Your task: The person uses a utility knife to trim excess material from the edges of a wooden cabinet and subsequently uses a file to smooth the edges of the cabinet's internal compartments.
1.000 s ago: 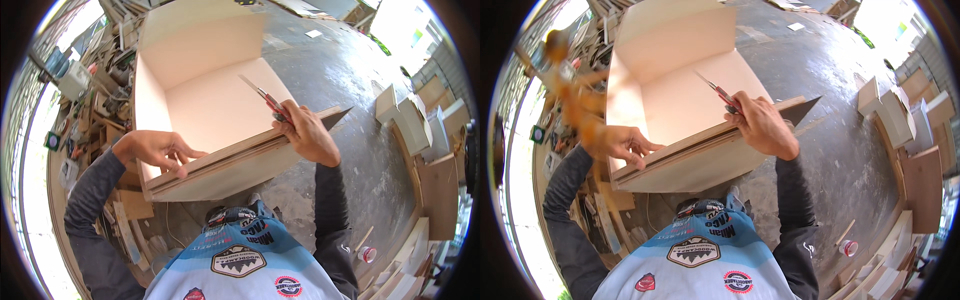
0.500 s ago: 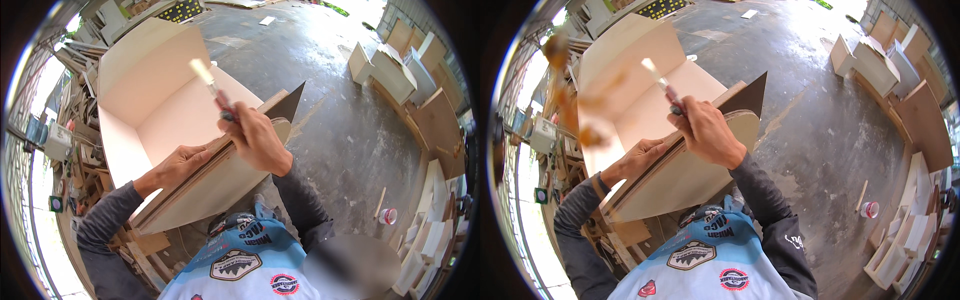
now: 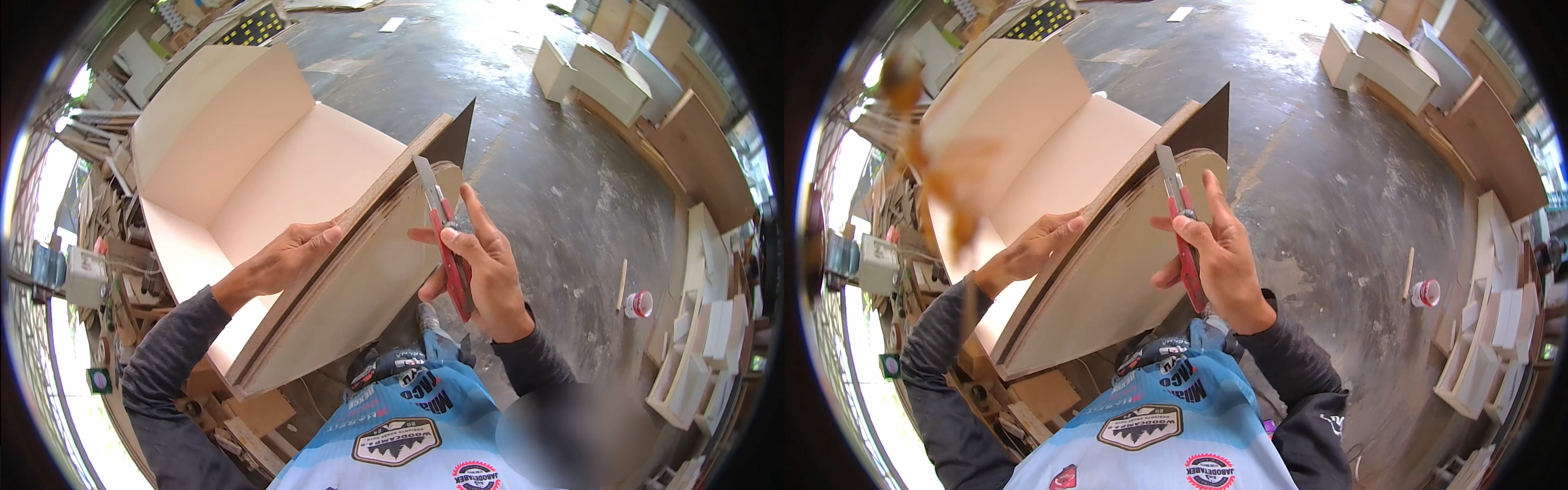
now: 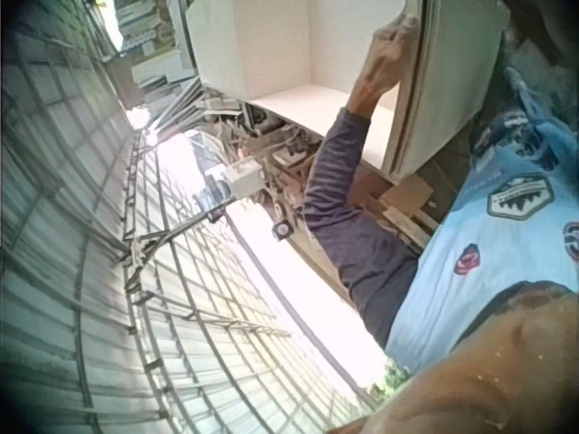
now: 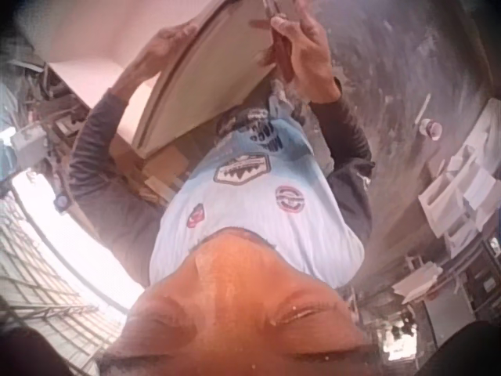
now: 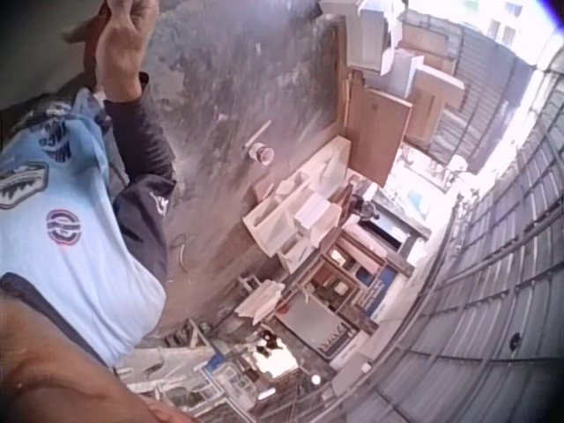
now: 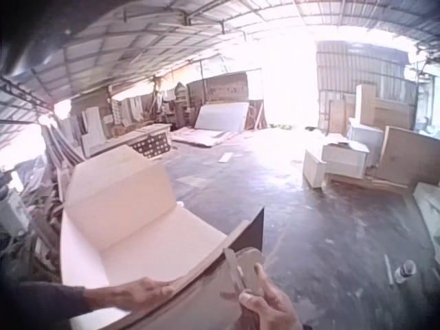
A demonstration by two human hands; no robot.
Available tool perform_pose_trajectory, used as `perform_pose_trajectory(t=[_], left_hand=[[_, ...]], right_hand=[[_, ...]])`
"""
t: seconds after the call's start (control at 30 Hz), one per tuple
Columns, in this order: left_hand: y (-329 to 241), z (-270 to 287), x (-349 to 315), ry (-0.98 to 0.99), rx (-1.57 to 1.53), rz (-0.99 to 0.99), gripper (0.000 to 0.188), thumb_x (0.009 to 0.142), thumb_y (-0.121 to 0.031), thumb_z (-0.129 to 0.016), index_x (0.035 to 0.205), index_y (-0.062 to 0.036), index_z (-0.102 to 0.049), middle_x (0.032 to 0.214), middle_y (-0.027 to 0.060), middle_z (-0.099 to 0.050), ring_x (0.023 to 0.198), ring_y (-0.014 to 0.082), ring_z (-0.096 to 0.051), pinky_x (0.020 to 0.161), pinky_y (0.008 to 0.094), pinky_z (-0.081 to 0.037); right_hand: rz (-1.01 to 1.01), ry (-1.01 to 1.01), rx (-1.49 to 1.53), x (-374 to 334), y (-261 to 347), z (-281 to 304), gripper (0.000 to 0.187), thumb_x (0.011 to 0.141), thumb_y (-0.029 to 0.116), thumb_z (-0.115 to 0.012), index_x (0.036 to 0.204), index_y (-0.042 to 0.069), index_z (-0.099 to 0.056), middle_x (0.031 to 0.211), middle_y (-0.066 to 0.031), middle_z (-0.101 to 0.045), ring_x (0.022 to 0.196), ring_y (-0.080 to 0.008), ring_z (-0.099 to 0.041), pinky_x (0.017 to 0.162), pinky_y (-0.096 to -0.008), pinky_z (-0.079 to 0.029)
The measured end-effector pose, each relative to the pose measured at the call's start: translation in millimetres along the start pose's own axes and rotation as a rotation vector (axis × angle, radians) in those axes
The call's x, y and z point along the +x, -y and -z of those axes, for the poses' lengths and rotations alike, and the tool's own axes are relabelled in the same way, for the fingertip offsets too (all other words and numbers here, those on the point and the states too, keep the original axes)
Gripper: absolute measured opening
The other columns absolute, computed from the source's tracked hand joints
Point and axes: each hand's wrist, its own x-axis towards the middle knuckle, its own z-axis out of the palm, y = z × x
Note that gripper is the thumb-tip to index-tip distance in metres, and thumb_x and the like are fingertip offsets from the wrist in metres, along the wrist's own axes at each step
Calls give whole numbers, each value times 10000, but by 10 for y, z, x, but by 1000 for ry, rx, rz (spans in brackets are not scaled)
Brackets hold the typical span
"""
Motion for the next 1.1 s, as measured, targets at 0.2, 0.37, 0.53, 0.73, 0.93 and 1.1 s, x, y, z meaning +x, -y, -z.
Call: perform_pose_trajectory(t=[0.2, 0.37, 0.53, 0.73, 0.93, 1.1], left_hand=[[-12, 108, 118, 128, 10, 37, 615, 1093, -465, -364, 1504, -15, -443, 1189, 124, -666, 1088, 158, -605, 940, 285, -493], [4, -25, 255, 123, -35, -167, 590, 1101, -419, -349, 1467, 29, -468, 1170, 147, -665, 1044, 169, -623, 939, 298, -502], [67, -1, 366, 152, -42, -209, 586, 1104, -413, -343, 1399, 63, -517, 1146, 139, -669, 997, 154, -631, 901, 299, -515], [149, 0, 465, 155, -74, -199, 561, 1104, -404, -356, 1332, 63, -566, 1103, 123, -678, 942, 136, -640, 841, 285, -531], [190, -65, 455, 99, -168, -231, 552, 1109, -375, -334, 1257, 82, -607, 1039, 158, -685, 881, 161, -638, 823, 314, -530], [136, -83, 467, 123, -125, -229, 527, 1109, -377, -330, 1266, 46, -599, 1068, 121, -683, 912, 143, -638, 865, 301, -521]], right_hand=[[32, -135, 10, -143, -38, -232, 672, 1003, 120, -475, 1584, -7, -161, 1076, -264, -675, 641, -306, -735, 600, -413, -653], [-59, -192, -55, -8, -131, -455, 513, 990, 121, -462, 1474, -26, -376, 947, -194, -652, 670, -317, -738, 586, -444, -654], [-78, -253, -104, 87, -57, -630, 265, 974, 122, -484, 1158, -66, -520, 883, -186, -627, 628, -311, -726, 577, -448, -655], [-25, -417, -137, 143, -88, -866, 182, 946, 152, -573, 923, -28, -549, 750, -131, -581, 490, -203, -617, 423, -367, -533], [-30, -471, -284, 138, -211, -990, 232, 981, 153, -562, 1093, -50, -545, 746, -95, -558, 478, -177, -591, 379, -346, -462], [-16, -514, -295, 123, -236, -1028, 401, 985, 132, -561, 1310, -89, -481, 752, -92, -553, 469, -179, -584, 365, -332, -444]])
